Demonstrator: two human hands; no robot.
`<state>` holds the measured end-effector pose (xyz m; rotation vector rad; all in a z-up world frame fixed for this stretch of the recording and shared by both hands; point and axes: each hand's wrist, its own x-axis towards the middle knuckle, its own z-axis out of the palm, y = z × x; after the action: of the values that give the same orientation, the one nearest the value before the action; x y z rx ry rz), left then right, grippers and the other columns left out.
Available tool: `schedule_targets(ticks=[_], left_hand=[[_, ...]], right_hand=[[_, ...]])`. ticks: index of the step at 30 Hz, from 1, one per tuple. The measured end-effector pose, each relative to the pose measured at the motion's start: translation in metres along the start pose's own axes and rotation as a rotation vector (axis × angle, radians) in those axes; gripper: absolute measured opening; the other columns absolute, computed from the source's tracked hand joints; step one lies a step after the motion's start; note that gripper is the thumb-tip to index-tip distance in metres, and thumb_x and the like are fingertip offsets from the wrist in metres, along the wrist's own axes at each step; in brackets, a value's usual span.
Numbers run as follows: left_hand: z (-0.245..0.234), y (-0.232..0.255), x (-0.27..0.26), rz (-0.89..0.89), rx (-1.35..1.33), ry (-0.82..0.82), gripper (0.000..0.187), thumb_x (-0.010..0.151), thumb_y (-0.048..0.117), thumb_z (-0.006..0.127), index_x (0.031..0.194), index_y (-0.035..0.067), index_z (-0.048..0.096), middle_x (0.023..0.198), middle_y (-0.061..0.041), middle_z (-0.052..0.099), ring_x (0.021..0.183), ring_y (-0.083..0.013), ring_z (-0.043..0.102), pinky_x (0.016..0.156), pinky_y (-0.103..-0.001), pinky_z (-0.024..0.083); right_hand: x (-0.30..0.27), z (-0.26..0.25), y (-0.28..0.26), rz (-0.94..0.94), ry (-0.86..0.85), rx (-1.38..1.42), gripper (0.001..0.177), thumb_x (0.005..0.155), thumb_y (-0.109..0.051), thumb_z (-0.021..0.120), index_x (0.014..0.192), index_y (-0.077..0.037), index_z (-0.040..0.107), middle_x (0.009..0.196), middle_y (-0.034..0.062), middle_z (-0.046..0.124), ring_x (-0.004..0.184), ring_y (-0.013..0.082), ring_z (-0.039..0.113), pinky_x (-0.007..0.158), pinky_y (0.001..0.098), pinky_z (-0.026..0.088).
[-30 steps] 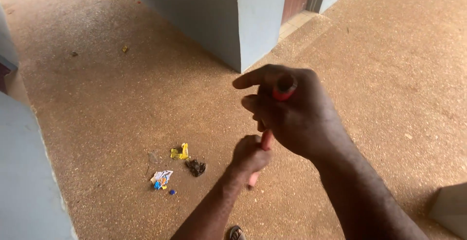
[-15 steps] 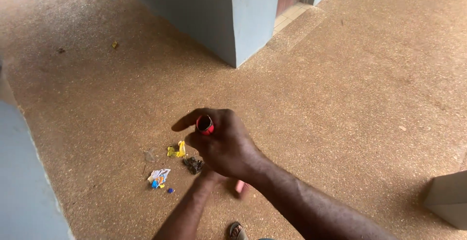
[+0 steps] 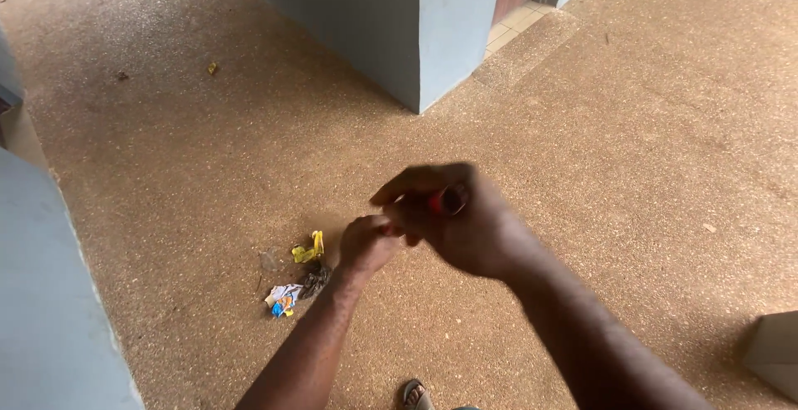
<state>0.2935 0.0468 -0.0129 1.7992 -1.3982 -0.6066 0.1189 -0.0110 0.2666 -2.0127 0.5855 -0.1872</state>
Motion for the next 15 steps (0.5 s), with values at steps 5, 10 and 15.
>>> schedule_targets(ticks=[5,10,15], left_hand=[[0.023,0.066,-0.014,-0.322,-0.051,-0.026,0.005,0.092,0.022,0.066,0.097,0.024,0.068,0.072,0.003,0.065,0.061,-0.0122,0.064,0.053,-0.030,0.058],[0.049,0.080,-0.051,0.080,0.140,0.007,0.002,0.084,0.008,0.065,0.082,0.008,0.065,0.073,-0.005,0.067,0.072,-0.0224,0.066,0.060,-0.039,0.056],[0.020,0.032,-0.093,0.001,-0.067,-0.138,0.017,0.100,0.018,0.062,0.113,0.007,0.061,0.101,-0.005,0.066,0.096,-0.0192,0.067,0.082,-0.035,0.057]], right_hand=[[-0.011,-0.025,-0.049,0.011,0.066,-0.075,0.018,0.096,-0.021,0.069,0.111,-0.018,0.078,0.082,0.0090,0.082,0.069,0.0124,0.080,0.063,0.0259,0.069],[0.006,0.009,-0.069,0.234,-0.059,0.021,0.019,0.091,-0.025,0.071,0.108,-0.020,0.078,0.083,0.0041,0.080,0.058,0.0123,0.071,0.052,0.0271,0.064],[0.015,0.057,-0.063,0.164,-0.219,0.146,0.018,0.092,-0.017,0.068,0.108,-0.017,0.077,0.094,0.0065,0.080,0.066,0.0134,0.071,0.059,0.0275,0.066]])
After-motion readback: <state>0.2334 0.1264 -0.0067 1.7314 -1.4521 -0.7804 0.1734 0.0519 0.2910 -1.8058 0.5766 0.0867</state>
